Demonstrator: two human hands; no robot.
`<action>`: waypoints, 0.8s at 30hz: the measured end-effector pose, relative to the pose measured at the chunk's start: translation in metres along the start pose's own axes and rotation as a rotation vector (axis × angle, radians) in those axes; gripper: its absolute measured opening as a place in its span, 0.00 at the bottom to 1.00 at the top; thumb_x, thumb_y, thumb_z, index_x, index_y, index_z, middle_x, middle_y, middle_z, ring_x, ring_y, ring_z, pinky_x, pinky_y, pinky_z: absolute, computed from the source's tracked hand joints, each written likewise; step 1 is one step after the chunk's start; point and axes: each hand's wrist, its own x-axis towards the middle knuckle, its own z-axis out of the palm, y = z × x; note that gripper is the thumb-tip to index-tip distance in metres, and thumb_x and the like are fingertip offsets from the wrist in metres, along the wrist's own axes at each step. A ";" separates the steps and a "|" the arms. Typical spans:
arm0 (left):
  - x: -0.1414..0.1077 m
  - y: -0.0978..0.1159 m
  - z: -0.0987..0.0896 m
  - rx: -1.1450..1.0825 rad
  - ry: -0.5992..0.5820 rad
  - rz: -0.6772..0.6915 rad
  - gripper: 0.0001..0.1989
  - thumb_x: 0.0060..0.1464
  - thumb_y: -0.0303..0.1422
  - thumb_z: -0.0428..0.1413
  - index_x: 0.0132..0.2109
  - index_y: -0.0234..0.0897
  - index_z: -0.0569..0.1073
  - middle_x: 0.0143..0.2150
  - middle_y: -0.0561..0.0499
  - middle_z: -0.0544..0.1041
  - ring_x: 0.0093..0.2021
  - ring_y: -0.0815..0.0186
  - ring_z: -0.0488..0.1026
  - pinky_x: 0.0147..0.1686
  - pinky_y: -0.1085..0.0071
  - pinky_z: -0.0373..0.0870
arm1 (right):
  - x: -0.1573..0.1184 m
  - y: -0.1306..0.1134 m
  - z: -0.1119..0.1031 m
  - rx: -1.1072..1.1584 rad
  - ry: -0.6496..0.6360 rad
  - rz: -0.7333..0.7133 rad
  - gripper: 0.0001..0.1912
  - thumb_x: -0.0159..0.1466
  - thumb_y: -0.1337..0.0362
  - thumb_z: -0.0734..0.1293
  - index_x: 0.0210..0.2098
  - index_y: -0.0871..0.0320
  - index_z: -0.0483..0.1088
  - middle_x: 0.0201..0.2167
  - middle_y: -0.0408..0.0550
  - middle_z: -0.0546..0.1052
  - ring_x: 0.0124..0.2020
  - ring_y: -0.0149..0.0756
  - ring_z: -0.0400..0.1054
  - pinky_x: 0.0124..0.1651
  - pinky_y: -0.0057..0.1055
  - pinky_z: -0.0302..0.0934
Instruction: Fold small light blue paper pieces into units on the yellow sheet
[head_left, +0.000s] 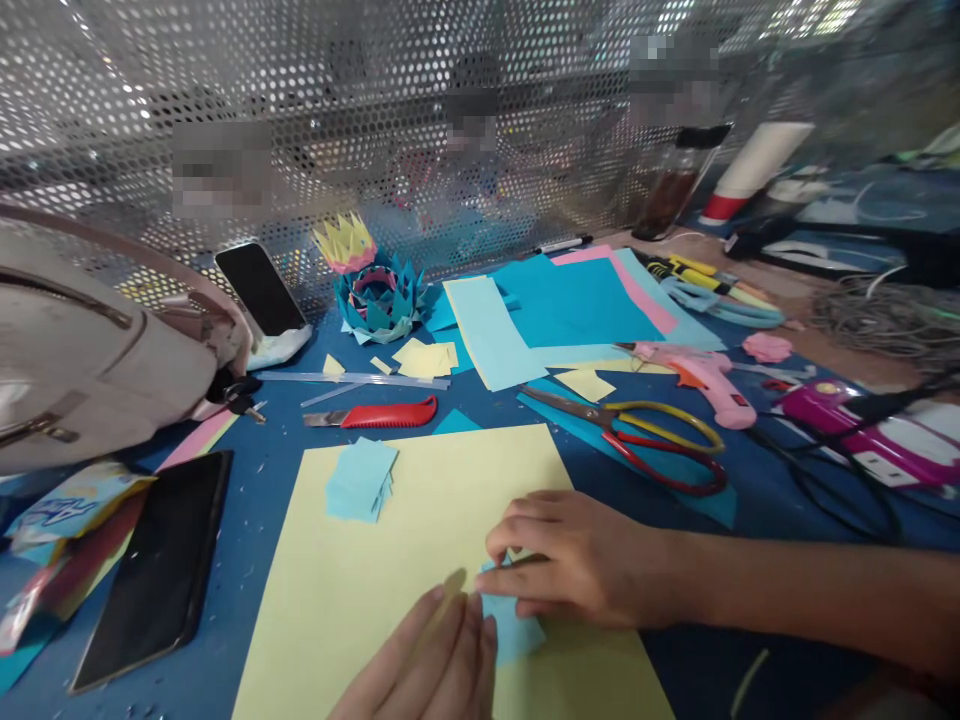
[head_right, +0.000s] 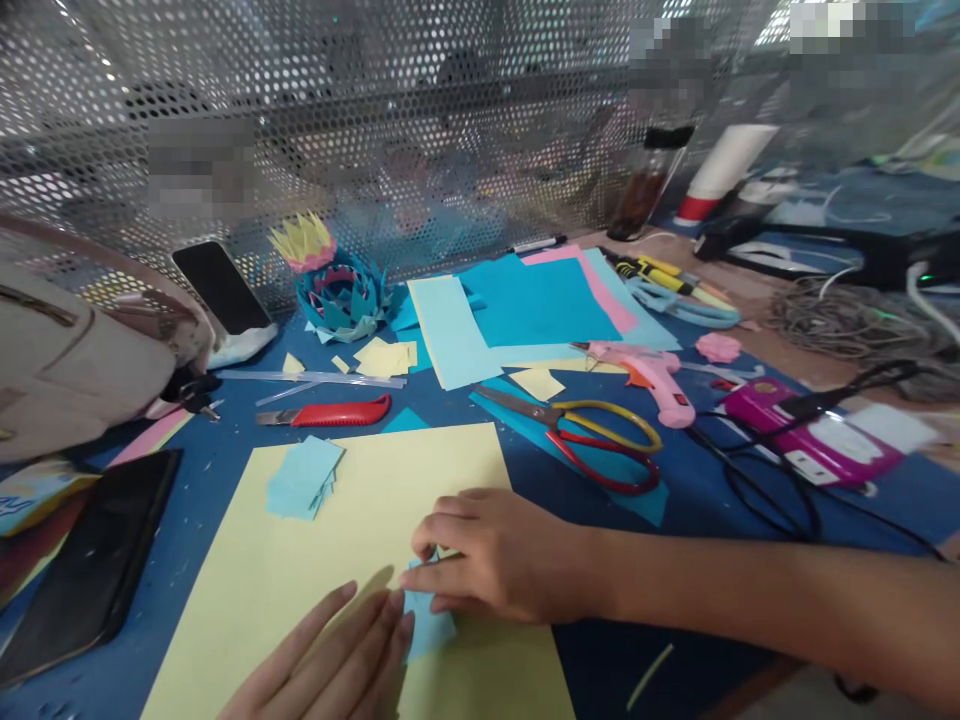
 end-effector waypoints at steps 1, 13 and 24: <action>0.000 -0.001 0.000 -0.006 0.020 0.003 0.21 0.71 0.23 0.40 0.47 0.30 0.79 0.45 0.50 0.82 0.48 0.67 0.78 0.72 0.55 0.42 | 0.000 0.000 0.000 0.007 0.001 0.001 0.12 0.71 0.61 0.63 0.50 0.58 0.73 0.41 0.49 0.75 0.38 0.34 0.66 0.43 0.31 0.61; 0.004 -0.003 0.001 -0.110 0.087 -0.059 0.14 0.67 0.27 0.48 0.46 0.32 0.80 0.41 0.52 0.83 0.45 0.66 0.78 0.71 0.56 0.44 | 0.006 -0.006 -0.008 0.067 -0.038 0.087 0.14 0.73 0.62 0.58 0.50 0.60 0.72 0.41 0.52 0.74 0.38 0.36 0.64 0.40 0.31 0.58; 0.004 -0.006 -0.001 -0.144 0.023 -0.075 0.15 0.65 0.35 0.51 0.51 0.33 0.77 0.50 0.50 0.79 0.54 0.62 0.71 0.71 0.59 0.42 | 0.013 -0.023 -0.001 0.108 -0.047 0.468 0.19 0.56 0.56 0.76 0.36 0.57 0.65 0.30 0.40 0.70 0.33 0.34 0.62 0.36 0.30 0.50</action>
